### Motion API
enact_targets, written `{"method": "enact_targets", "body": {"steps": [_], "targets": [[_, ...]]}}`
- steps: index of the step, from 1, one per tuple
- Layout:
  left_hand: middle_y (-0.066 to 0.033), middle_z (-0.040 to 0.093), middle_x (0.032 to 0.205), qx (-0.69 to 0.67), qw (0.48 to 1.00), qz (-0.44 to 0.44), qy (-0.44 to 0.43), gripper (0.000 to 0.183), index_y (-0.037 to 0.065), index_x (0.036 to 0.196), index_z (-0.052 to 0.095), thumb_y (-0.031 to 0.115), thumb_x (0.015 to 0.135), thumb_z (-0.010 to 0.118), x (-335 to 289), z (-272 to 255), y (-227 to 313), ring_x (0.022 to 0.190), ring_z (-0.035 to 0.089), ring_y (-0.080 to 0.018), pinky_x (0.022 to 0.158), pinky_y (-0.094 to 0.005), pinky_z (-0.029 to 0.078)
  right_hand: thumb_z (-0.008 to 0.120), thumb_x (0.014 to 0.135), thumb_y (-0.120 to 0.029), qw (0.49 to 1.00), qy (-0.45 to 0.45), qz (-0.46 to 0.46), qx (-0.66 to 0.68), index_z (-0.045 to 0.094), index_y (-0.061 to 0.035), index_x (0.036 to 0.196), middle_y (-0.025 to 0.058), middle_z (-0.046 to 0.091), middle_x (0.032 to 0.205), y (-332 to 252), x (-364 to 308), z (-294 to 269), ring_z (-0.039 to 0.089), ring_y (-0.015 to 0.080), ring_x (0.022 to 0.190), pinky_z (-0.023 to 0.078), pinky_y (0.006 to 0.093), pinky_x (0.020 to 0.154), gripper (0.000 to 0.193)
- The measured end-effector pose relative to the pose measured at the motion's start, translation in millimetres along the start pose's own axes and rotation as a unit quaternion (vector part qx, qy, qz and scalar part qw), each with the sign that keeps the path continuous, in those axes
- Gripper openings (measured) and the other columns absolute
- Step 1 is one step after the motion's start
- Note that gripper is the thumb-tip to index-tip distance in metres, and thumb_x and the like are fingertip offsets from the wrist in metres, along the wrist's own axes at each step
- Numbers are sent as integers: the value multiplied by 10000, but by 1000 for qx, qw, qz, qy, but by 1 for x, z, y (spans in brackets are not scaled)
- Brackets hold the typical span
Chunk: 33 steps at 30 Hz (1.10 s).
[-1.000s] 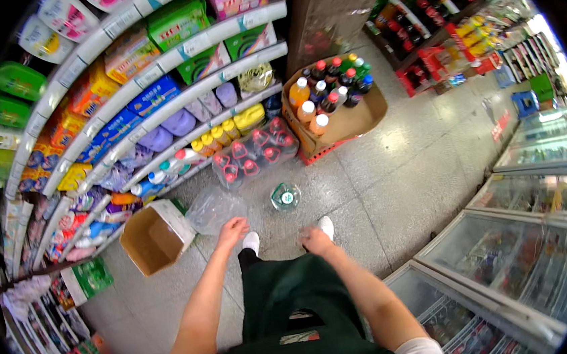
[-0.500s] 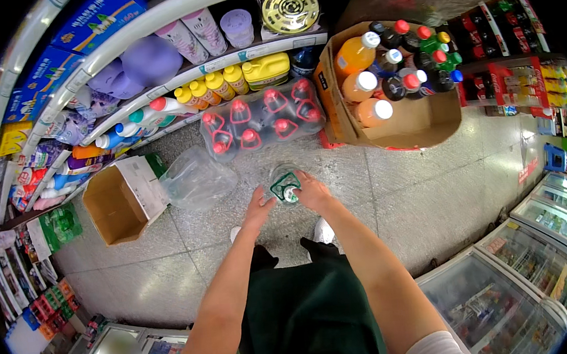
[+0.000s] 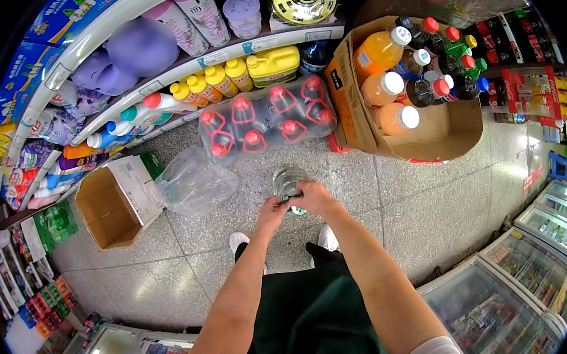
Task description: The person moves multiple shrink-wrapped packs of bottled beverages from a refrigerated display case to a cardboard box on the floor. They also handle a smaller pack of orange bottles and a large water jug, placing them into the box. The person walks between the cooler and the box repeatedly to transfer the items.
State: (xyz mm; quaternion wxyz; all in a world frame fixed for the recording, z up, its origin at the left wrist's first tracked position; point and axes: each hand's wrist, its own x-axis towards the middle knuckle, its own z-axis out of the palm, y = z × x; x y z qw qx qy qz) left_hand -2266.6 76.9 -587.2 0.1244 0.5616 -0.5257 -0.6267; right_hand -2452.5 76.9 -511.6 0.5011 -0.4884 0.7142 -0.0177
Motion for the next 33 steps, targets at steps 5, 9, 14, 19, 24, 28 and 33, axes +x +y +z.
{"method": "enact_targets", "body": {"steps": [5,9,14,19,24,28,33], "targets": [[-113,597,689,90,983,-92,-130,240,-3,765,624,231,745,675,-16,-9,33,632,568,-193,587,-341,438,557,753,-512,984,-98,-17,-149,690,-117,1017,136,641,1078,-6,-17,-1,527,294,1113,447,405,940,494],[-142,605,650,63,979,-123,-152,276,2,731,647,277,715,650,-42,-8,26,636,589,-213,594,-368,447,468,797,-525,977,-174,24,-121,667,-144,1129,186,551,1255,-13,-40,17,486,333,1199,391,415,1023,543],[-61,593,610,152,979,-34,-131,253,-20,745,647,233,735,654,-87,-26,41,618,577,-145,573,-332,443,413,838,-476,982,-145,64,-97,648,-72,1135,209,531,1277,-41,-83,29,504,358,1184,401,444,1005,553],[-72,601,650,-4,992,-74,-103,261,-3,792,665,252,738,644,-159,-73,48,633,557,-148,597,-322,425,416,832,-461,988,-142,-12,-55,638,24,1009,272,613,1058,-111,-138,21,586,418,990,450,433,908,562],[-101,568,624,-20,997,-46,-53,276,-6,749,616,270,759,612,-282,-140,99,604,542,-164,576,-339,415,397,850,-422,975,-153,-138,-81,668,-51,822,238,649,906,-166,-205,57,614,411,873,468,476,784,460],[16,464,554,-131,990,-47,29,206,8,654,585,186,754,617,-379,-199,142,573,438,-52,512,-277,347,382,869,-411,968,-127,-201,-76,656,-88,756,172,662,808,-261,-274,62,622,378,783,468,468,721,439],[65,473,564,-292,948,-33,126,135,72,635,618,151,744,634,-466,-282,157,535,387,-41,499,-234,288,381,896,-421,957,-154,-239,-55,695,-61,791,150,670,743,-393,-322,86,635,350,745,480,388,705,489]]}}
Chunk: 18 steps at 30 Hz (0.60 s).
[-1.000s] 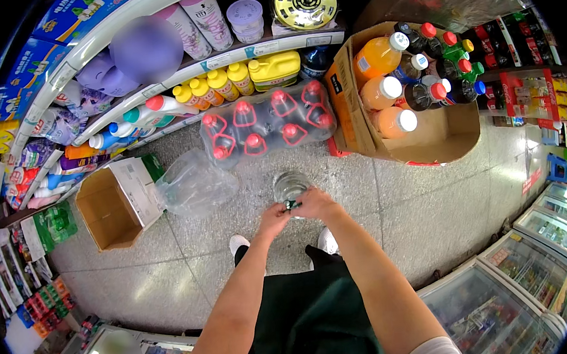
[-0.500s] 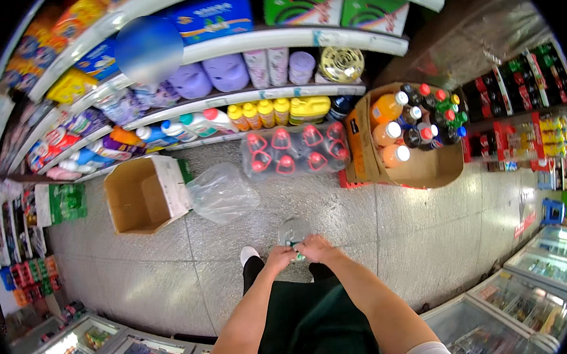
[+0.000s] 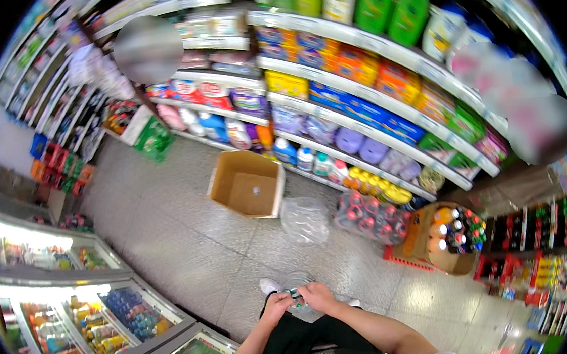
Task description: The person moves multiple shrink-wrapped packs of bottled beverages from a refrigerated display case to a cardboard box on the floor. They also handle a smaller pack of orange bottles and a large water jug, placing them into the box. The person walks between the cooler and the box repeatedly to transfer the items.
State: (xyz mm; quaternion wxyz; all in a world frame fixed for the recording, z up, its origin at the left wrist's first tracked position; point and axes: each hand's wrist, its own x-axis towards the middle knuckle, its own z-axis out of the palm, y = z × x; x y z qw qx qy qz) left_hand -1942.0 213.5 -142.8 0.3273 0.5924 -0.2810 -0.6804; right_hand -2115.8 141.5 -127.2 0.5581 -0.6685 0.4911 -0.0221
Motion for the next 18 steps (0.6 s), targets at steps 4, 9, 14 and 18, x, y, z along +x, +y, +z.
{"method": "enact_targets", "body": {"steps": [4,9,14,18], "targets": [[52,503,587,-57,997,-13,44,119,64,661,656,156,729,623,-43,-77,56,575,422,-49,536,-228,311,389,883,-411,1000,-16,7,-15,683,-51,724,151,651,698,-124,28,18,631,316,695,460,398,654,491],[11,574,618,-43,994,10,98,160,31,644,641,165,724,607,-73,-173,117,617,497,-76,591,-237,389,376,911,-352,999,-12,-39,-18,658,-49,661,120,635,639,-218,79,57,609,273,633,449,361,639,483],[27,517,576,-69,976,19,207,148,85,636,658,200,727,636,-74,-275,201,554,432,-71,517,-253,314,404,911,-338,989,-59,-138,15,642,-18,673,100,625,612,-324,181,78,578,187,581,441,331,611,464],[42,511,562,-116,957,5,264,124,89,626,648,177,712,635,-63,-368,254,551,418,-64,515,-238,302,419,897,-304,967,-60,-248,21,628,-1,669,101,620,596,-402,272,103,559,187,551,429,344,561,433]]}}
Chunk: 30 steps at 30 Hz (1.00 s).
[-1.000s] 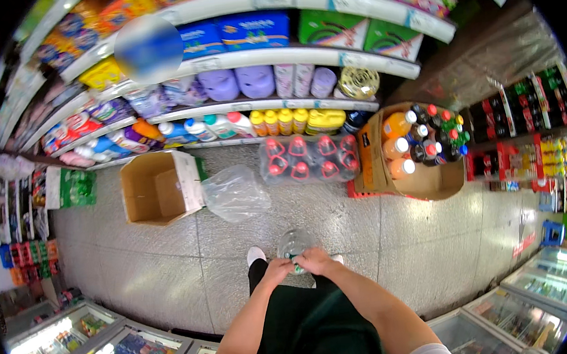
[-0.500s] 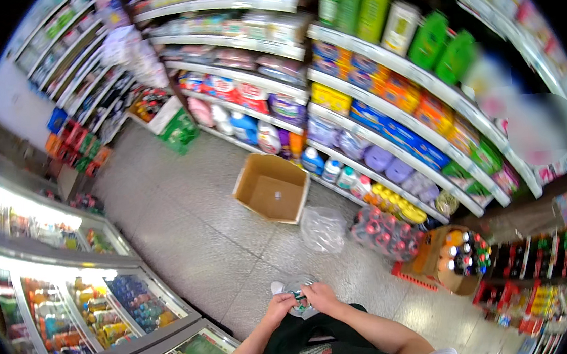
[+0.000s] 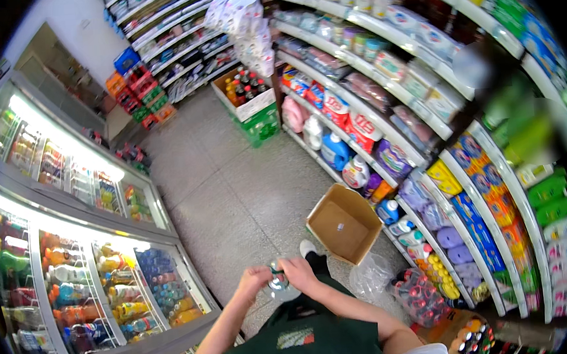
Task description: The person moves multiple shrink-wrapped packs of bottled beverages from a refrigerated display case to a cardboard box on the floor. They also handle a smaller pack of orange bottles and a large water jug, placing them into the box. The person walks between the cooler and the box repeatedly to transfer the items.
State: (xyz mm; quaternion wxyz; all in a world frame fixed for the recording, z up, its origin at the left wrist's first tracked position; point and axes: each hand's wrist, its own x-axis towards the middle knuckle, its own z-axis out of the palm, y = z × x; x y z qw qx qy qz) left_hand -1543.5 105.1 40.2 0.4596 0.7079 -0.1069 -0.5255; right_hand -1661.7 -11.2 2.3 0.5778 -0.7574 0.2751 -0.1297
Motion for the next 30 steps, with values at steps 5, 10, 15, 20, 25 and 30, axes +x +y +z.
{"method": "enact_targets", "body": {"steps": [5,10,15,20,25,30], "targets": [[37,524,565,-66,995,55,50,105,82,612,633,136,695,599,59,-78,75,534,406,-60,509,-236,304,442,888,-343,989,-135,35,44,639,21,715,117,619,610,-74,146,2,587,194,579,442,330,613,448],[34,536,580,-135,979,107,113,99,74,614,631,118,692,588,113,-148,166,557,417,-61,529,-224,305,469,873,-348,976,-217,21,2,638,14,668,88,622,594,-125,293,24,599,162,596,445,317,609,448],[63,438,546,-148,972,131,128,183,104,568,549,147,738,600,209,-244,238,550,370,-47,528,-231,267,474,888,-337,972,-237,-2,3,632,-6,624,49,599,564,-158,456,59,540,131,547,421,296,563,452],[58,437,543,-146,980,121,65,177,106,582,565,159,748,595,302,-351,321,550,367,-51,528,-234,266,481,898,-315,983,-169,78,3,621,-10,601,34,583,554,-182,591,104,496,104,520,384,270,532,448],[51,486,578,-115,987,108,20,141,100,629,605,164,754,593,398,-439,411,565,388,-55,540,-227,284,487,907,-326,979,-134,92,125,581,-40,587,21,551,554,-221,717,117,457,91,508,345,248,508,439],[45,541,619,0,991,134,-12,97,84,696,651,161,747,623,496,-528,501,603,433,-47,552,-224,307,505,913,-324,981,-90,68,155,589,-36,605,12,558,578,-256,857,134,447,81,514,330,243,507,430]]}}
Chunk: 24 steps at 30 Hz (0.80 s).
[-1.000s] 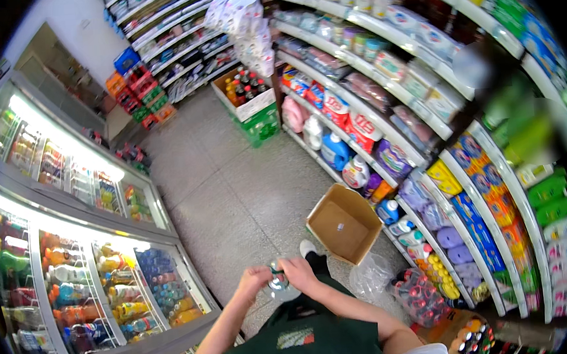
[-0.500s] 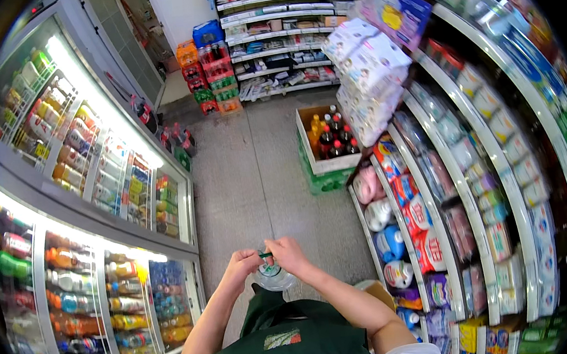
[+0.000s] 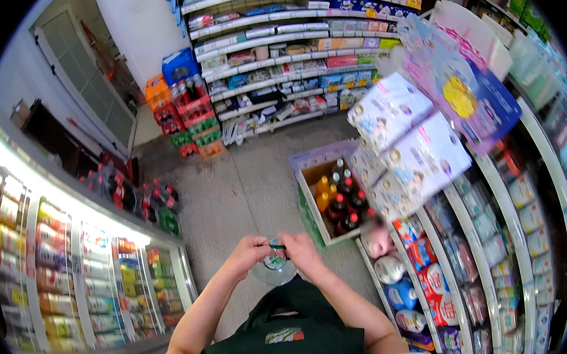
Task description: The person moves multiple shrink-wrapped packs of bottled beverages from a refrigerated display case to a cardboard box on the floor. They also handle a smaller pack of orange bottles and a large water jug, placing them into the box. The person walks between the cooler and the box repeatedly to transfer the items.
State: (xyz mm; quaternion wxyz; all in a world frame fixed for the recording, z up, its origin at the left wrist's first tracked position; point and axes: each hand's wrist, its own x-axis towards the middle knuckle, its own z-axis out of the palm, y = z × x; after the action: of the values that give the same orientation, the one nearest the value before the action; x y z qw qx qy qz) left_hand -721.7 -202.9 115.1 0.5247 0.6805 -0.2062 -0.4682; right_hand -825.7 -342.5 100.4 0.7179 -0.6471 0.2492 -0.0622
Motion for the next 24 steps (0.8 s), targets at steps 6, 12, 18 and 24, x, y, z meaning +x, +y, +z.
{"method": "enact_targets", "body": {"steps": [6,12,18,24], "targets": [[52,555,610,1,999,17,33,106,89,670,639,141,761,620,136,-68,92,601,465,-35,551,-209,331,511,904,-300,997,17,-43,-60,604,-26,590,3,554,560,-51,174,-26,448,72,516,330,245,507,428],[31,541,600,-50,998,48,7,136,58,645,609,130,759,627,267,-138,173,565,456,-55,528,-225,334,508,900,-297,994,21,-60,-86,581,-9,564,11,547,538,-142,313,-46,456,82,518,336,259,510,448],[33,525,591,6,996,45,-71,169,51,614,576,112,765,624,415,-185,245,555,436,-46,513,-223,312,522,887,-299,994,99,-45,-23,589,-14,559,22,546,519,-179,447,-89,474,95,512,360,270,514,439],[34,516,578,66,976,58,-201,177,42,607,570,109,763,619,576,-205,318,554,438,-45,509,-231,319,529,860,-280,963,261,-20,-59,574,-6,540,21,541,521,-234,553,-140,461,93,511,339,270,505,424]]}}
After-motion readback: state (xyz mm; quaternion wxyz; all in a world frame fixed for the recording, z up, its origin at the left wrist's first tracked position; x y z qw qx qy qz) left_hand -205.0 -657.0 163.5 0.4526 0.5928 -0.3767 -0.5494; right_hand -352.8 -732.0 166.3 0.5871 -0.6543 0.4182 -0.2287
